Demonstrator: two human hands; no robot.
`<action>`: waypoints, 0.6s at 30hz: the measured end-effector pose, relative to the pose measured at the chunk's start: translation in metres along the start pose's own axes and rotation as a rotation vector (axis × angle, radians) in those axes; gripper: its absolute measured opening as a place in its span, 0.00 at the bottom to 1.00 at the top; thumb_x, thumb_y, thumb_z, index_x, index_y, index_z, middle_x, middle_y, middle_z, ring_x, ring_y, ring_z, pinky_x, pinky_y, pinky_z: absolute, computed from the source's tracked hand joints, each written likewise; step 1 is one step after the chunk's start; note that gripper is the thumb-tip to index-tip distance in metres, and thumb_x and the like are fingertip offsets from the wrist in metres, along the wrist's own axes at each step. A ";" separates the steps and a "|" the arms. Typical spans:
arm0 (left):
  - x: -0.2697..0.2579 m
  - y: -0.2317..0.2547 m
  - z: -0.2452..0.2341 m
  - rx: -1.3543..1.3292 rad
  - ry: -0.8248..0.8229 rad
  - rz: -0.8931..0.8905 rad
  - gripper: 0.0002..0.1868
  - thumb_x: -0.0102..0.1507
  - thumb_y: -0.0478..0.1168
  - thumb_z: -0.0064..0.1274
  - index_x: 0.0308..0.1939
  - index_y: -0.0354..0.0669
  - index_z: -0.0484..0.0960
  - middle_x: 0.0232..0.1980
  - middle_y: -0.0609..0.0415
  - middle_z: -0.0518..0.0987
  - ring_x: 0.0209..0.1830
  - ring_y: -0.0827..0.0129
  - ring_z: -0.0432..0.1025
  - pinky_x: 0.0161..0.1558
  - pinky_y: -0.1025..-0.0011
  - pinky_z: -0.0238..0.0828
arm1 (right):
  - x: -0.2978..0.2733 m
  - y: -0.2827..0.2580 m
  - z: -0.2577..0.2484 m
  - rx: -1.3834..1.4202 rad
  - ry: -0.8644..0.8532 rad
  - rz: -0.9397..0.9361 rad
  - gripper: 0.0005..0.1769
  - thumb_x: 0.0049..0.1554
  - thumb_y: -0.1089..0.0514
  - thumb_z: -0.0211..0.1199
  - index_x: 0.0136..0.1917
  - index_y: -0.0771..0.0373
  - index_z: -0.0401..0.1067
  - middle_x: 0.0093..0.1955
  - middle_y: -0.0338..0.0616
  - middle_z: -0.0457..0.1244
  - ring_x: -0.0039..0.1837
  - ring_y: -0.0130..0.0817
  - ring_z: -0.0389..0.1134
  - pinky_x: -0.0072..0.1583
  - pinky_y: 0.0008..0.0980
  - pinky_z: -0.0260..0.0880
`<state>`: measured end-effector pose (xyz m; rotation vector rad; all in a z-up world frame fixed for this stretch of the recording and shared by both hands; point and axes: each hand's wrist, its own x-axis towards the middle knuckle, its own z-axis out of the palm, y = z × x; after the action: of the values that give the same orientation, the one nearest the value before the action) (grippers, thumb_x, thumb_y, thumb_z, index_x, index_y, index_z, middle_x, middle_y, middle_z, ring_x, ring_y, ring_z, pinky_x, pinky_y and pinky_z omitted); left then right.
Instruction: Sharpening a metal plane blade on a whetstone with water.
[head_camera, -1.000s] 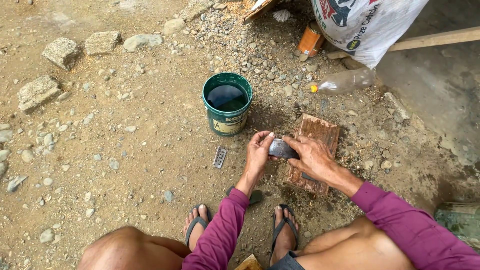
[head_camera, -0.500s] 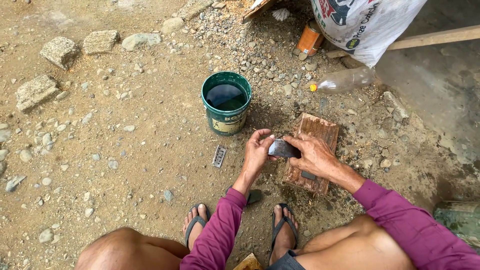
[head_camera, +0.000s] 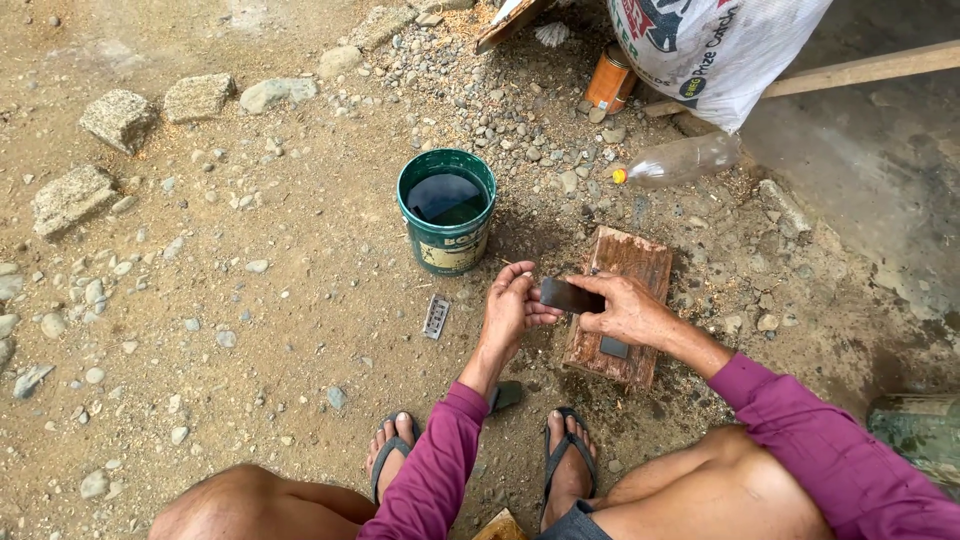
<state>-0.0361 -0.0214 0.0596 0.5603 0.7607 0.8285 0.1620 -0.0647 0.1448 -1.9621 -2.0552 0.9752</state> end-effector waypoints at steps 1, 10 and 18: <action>-0.002 0.001 0.003 -0.011 0.017 0.009 0.20 0.71 0.41 0.40 0.65 0.38 0.65 0.37 0.47 0.79 0.28 0.63 0.80 0.29 0.71 0.80 | 0.001 0.005 0.002 -0.027 0.042 -0.028 0.42 0.42 0.54 0.68 0.71 0.57 0.68 0.55 0.51 0.67 0.54 0.42 0.72 0.58 0.40 0.74; 0.007 -0.023 -0.005 -0.110 -0.028 0.123 0.26 0.66 0.28 0.52 0.67 0.34 0.64 0.44 0.45 0.81 0.40 0.64 0.81 0.43 0.70 0.84 | -0.009 -0.016 -0.009 -0.196 0.161 -0.062 0.42 0.48 0.53 0.70 0.74 0.64 0.64 0.49 0.51 0.66 0.46 0.41 0.71 0.52 0.40 0.77; 0.003 -0.012 -0.003 -0.242 -0.067 0.103 0.22 0.67 0.34 0.48 0.65 0.36 0.65 0.44 0.48 0.82 0.39 0.65 0.81 0.43 0.70 0.85 | -0.010 -0.019 -0.011 -0.168 0.218 -0.103 0.42 0.48 0.52 0.72 0.73 0.66 0.64 0.52 0.55 0.67 0.49 0.45 0.73 0.54 0.41 0.76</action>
<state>-0.0322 -0.0254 0.0488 0.4111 0.5638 0.9768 0.1529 -0.0692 0.1666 -1.9180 -2.1475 0.5581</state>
